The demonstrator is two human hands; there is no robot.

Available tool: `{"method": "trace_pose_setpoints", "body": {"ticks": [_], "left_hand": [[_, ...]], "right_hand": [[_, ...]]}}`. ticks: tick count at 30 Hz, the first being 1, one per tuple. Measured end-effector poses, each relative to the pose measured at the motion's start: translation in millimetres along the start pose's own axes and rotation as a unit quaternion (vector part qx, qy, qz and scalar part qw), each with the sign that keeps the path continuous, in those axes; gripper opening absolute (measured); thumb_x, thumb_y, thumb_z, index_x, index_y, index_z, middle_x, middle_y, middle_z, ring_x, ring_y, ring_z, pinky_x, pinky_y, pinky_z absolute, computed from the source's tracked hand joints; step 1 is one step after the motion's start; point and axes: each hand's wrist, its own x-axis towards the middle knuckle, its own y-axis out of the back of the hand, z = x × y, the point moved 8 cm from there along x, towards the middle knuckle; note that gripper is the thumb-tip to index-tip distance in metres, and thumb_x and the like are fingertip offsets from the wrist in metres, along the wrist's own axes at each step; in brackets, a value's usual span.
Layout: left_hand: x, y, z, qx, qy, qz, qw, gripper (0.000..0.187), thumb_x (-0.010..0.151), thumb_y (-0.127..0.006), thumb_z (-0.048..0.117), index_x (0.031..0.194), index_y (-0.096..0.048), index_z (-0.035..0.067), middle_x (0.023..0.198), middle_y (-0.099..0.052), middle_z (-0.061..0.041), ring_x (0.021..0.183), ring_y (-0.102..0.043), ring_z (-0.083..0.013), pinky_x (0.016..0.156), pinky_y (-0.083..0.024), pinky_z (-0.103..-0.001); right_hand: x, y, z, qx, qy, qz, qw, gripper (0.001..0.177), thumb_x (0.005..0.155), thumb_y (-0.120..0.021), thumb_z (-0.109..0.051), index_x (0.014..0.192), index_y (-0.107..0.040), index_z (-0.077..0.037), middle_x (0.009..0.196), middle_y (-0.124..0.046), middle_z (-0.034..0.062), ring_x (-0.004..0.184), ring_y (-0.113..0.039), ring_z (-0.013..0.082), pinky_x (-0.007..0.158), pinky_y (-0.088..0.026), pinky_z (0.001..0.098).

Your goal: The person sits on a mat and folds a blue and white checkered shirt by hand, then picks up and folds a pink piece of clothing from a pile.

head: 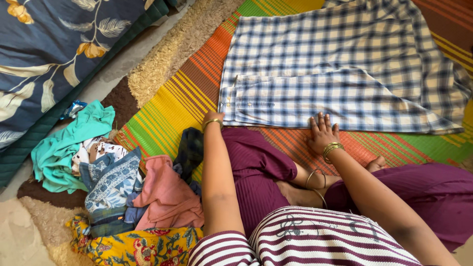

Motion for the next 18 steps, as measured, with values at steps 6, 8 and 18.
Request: {"method": "trace_pose_setpoints", "body": {"ticks": [6,8,18], "left_hand": [[-35.0,15.1,18.8,0.035,0.069,-0.028,0.997,0.063,0.087,-0.074,0.049,0.133,-0.061,0.009,0.131,-0.067,-0.015,0.116,-0.069,-0.0313,0.094,-0.057,-0.046],[-42.4,19.0,20.3,0.034,0.088,-0.02,0.995,0.072,0.086,-0.077,0.049,0.139,-0.052,0.009,0.132,-0.064,-0.016,0.114,-0.069,-0.0325,0.092,-0.058,-0.046],[-18.4,5.1,18.7,0.051,0.069,0.014,0.996,0.038,0.092,-0.068,0.029,0.125,-0.067,0.008,0.131,-0.068,-0.015,0.116,-0.069,-0.0324,0.093,-0.058,-0.046]], "right_hand": [[6.8,-9.0,7.4,0.019,0.0,0.02,1.0,0.088,0.092,-0.05,-0.056,0.163,-0.004,-0.031,0.171,0.012,0.0064,0.156,0.014,0.0273,0.123,0.0,0.0572],[7.9,-11.2,8.3,0.018,0.0,0.014,1.0,0.088,0.092,-0.05,-0.057,0.163,-0.003,-0.031,0.171,0.013,0.0062,0.156,0.014,0.027,0.123,0.0,0.0571],[4.0,-6.1,6.2,0.022,-0.005,-0.006,1.0,0.09,0.091,-0.05,-0.061,0.163,-0.002,-0.032,0.171,0.013,0.006,0.156,0.013,0.0261,0.123,-0.001,0.0559]]}}
